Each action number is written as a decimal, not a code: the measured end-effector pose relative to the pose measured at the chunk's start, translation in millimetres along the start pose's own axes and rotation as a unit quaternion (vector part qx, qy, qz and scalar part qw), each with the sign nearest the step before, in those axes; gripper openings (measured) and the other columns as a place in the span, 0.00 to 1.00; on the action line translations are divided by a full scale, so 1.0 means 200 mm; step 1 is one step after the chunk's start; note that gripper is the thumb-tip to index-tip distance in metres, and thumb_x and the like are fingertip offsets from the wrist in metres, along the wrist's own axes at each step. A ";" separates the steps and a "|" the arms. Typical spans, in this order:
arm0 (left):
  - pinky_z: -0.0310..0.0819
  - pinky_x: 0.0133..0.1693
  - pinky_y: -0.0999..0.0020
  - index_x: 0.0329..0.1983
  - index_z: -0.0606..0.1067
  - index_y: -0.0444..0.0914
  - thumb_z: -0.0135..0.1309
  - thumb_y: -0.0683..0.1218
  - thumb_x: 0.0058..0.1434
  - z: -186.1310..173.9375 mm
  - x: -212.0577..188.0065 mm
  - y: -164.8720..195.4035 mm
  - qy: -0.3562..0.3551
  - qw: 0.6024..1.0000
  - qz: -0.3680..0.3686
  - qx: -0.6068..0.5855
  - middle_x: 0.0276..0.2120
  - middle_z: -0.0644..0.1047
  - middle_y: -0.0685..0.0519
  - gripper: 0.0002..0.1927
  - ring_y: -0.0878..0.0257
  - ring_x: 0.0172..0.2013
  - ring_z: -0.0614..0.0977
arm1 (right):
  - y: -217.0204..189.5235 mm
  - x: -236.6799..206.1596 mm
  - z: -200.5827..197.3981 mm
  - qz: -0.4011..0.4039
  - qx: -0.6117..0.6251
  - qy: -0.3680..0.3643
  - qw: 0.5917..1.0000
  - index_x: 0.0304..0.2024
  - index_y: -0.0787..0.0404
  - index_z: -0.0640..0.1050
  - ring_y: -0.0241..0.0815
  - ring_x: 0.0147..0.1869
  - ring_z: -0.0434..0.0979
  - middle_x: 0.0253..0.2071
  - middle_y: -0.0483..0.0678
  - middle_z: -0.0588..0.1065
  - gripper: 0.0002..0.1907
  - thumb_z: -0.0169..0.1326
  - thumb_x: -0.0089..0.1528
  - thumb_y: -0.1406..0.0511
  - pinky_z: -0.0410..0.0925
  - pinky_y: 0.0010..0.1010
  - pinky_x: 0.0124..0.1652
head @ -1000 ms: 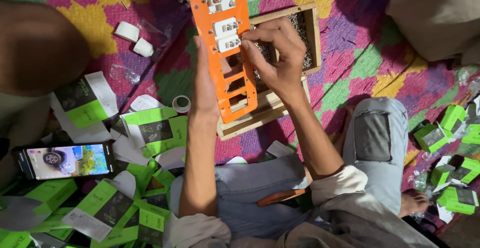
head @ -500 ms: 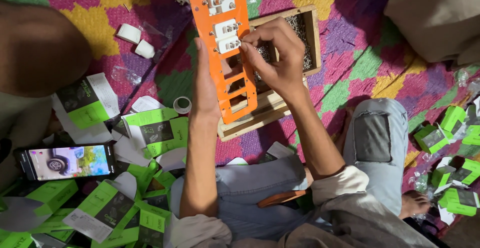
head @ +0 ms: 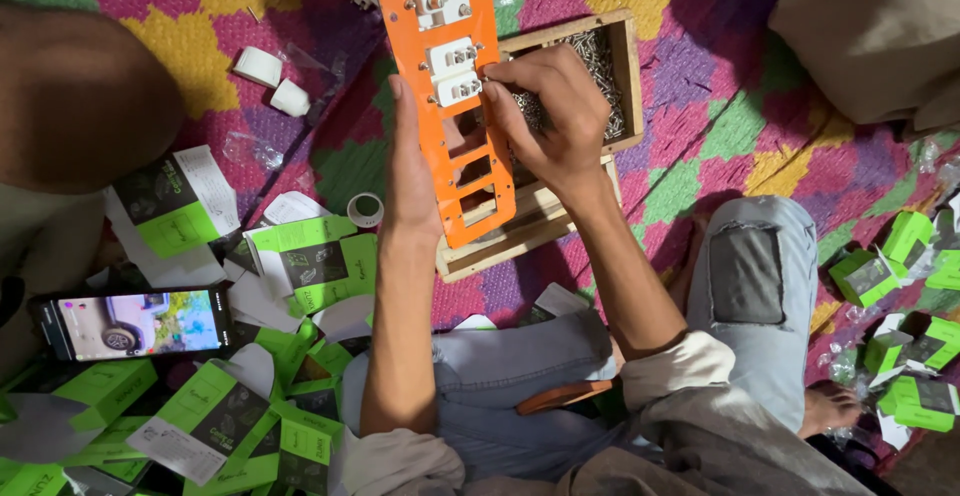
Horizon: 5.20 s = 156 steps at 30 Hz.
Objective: The person sits on a colorful mat and assembles white electrical sockets and switches into an orange plastic backbox using small metal screws from a wooden box. They repeatedly pick up screws, insert them into the backbox, and tighten them by hand while handling the orange frame and white components.
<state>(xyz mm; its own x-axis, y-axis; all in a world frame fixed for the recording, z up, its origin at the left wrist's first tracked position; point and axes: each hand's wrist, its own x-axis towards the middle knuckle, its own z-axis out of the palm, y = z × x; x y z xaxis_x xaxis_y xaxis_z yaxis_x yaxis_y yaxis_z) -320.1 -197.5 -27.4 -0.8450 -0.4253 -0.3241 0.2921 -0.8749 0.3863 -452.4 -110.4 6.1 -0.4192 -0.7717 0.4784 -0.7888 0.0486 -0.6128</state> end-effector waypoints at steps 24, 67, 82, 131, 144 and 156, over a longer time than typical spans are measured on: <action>0.79 0.58 0.59 0.71 0.64 0.34 0.33 0.72 0.70 -0.01 0.00 0.00 -0.003 0.999 -0.010 -0.032 0.58 0.74 0.45 0.43 0.58 0.56 0.79 | 0.02 -0.08 0.05 0.155 0.123 0.032 0.980 0.40 0.60 0.82 0.37 0.48 0.71 0.42 0.45 0.71 0.14 0.75 0.56 0.68 0.65 0.26 0.43; 0.83 0.47 0.57 0.68 0.67 0.34 0.33 0.73 0.70 -0.02 -0.02 0.02 0.035 0.999 0.007 -0.018 0.51 0.78 0.42 0.44 0.54 0.45 0.83 | 0.00 -0.15 0.02 0.164 0.137 -0.042 0.976 0.62 0.58 0.74 0.44 0.67 0.65 0.62 0.49 0.63 0.34 0.72 0.58 0.56 0.69 0.33 0.60; 0.83 0.48 0.55 0.70 0.65 0.34 0.35 0.74 0.69 -0.03 -0.02 0.02 0.044 0.999 0.011 -0.002 0.53 0.77 0.42 0.44 0.54 0.46 0.83 | 0.01 -0.16 0.03 0.128 0.086 -0.038 0.987 0.60 0.58 0.77 0.44 0.65 0.64 0.60 0.49 0.64 0.32 0.73 0.58 0.56 0.64 0.36 0.65; 0.80 0.40 0.65 0.67 0.68 0.33 0.31 0.71 0.73 0.10 0.03 0.06 -0.047 0.996 0.043 0.065 0.50 0.79 0.44 0.41 0.60 0.40 0.81 | -0.07 -0.28 -0.21 0.191 0.244 0.141 0.940 0.28 0.62 0.72 0.39 0.41 0.75 0.33 0.47 0.73 0.21 0.43 0.76 0.64 0.71 0.31 0.45; 0.76 0.49 0.54 0.63 0.66 0.36 0.41 0.66 0.65 0.42 -0.36 -0.18 0.232 0.757 0.216 0.571 0.51 0.78 0.48 0.35 0.53 0.50 0.80 | -0.20 -0.74 -1.27 0.117 -0.080 -0.029 0.989 0.26 0.64 0.75 0.53 0.35 0.72 0.27 0.53 0.70 0.15 0.56 0.64 0.62 0.66 0.43 0.36; 0.71 0.54 0.47 0.56 0.71 0.37 0.52 0.57 0.64 0.47 -0.93 -0.17 0.291 0.380 0.281 0.832 0.46 0.80 0.45 0.25 0.46 0.52 0.79 | -0.38 -1.45 -1.49 0.220 -0.158 -0.019 0.962 0.34 0.56 0.81 0.53 0.47 0.74 0.37 0.47 0.75 0.09 0.62 0.56 0.60 0.66 0.45 0.46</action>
<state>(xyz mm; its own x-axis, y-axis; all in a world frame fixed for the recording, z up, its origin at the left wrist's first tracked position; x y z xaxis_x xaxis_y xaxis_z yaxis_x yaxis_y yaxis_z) -214.4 -66.0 101.0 -0.4750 -0.8394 0.2640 -0.7430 0.5434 0.3908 -404.7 298.9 101.8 -0.7317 -0.6551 0.1884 -0.6383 0.5616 -0.5265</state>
